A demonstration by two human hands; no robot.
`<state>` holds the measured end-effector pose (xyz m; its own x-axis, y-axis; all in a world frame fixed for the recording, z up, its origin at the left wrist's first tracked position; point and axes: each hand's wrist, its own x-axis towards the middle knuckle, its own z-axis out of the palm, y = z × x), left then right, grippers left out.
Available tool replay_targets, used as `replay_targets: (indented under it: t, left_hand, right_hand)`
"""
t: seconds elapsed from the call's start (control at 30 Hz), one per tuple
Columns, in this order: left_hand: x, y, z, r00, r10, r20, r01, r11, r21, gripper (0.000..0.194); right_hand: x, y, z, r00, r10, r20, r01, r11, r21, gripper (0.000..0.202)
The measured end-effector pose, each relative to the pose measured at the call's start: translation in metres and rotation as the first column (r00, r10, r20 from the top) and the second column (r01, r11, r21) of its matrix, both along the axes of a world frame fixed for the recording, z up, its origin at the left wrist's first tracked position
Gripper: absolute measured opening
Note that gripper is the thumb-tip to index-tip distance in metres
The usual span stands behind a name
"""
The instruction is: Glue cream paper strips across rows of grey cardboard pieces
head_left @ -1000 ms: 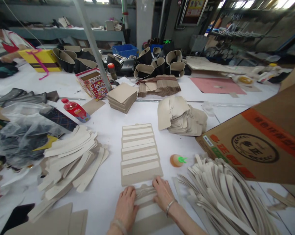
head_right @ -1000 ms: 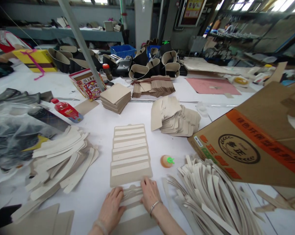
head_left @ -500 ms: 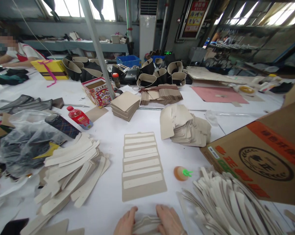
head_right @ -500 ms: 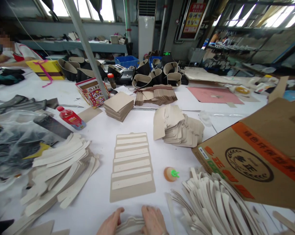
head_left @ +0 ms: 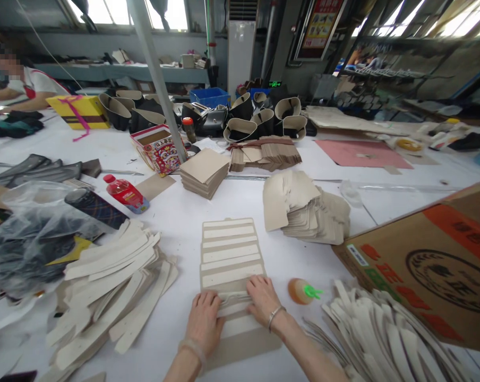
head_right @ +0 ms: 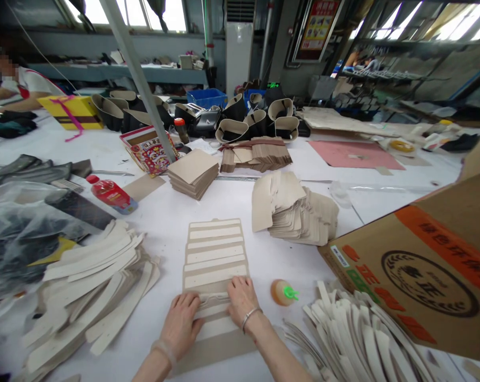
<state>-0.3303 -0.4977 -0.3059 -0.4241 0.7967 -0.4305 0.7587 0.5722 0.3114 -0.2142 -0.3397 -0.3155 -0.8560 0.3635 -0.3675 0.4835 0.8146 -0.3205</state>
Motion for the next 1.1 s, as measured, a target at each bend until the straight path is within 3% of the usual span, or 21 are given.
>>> replay_targets:
  t: [0.17,0.37,0.47,0.57,0.7,0.87,0.97,1.1]
  left_hand:
    - [0.021,-0.021,-0.004,0.996,0.013,0.083,-0.007,0.998,-0.061,0.033]
    - [0.033,-0.034,-0.005,0.996,0.01,0.091,-0.001,0.994,-0.107,0.037]
    - [0.034,-0.036,-0.007,0.988,0.038,0.152,-0.012,0.985,-0.173,0.034]
    - [0.022,-0.024,-0.006,0.975,0.103,0.195,-0.085,0.992,-0.097,0.04]
    - [-0.02,0.017,-0.001,0.976,0.144,0.162,-0.154,0.987,0.046,0.059]
    - [-0.069,0.065,-0.002,0.992,0.096,0.084,-0.099,0.995,0.027,0.037]
    - [-0.074,0.071,-0.011,0.993,0.07,0.091,-0.072,0.997,0.022,0.041]
    - [-0.06,0.058,-0.021,0.992,0.067,0.108,-0.068,0.998,0.007,0.045]
  right_hand:
    - [0.027,-0.021,-0.002,1.0,-0.019,-0.016,0.018,0.999,-0.049,0.025]
    - [0.053,-0.052,-0.01,0.988,-0.146,0.041,0.15,0.977,-0.152,0.031]
    - [0.056,-0.054,-0.011,0.986,-0.153,0.06,0.162,0.964,-0.21,0.032]
    - [0.04,-0.034,-0.005,0.988,-0.154,0.013,0.153,0.96,-0.233,0.031]
    - [-0.007,0.017,0.008,0.993,-0.114,-0.028,0.108,0.979,-0.173,0.038]
    - [-0.061,0.067,0.006,0.997,-0.08,-0.021,0.077,0.988,-0.132,0.038]
    - [-0.067,0.073,-0.004,0.997,-0.075,0.006,0.075,0.988,-0.133,0.038]
    - [-0.05,0.06,-0.011,0.996,-0.088,0.02,0.09,0.986,-0.137,0.042]
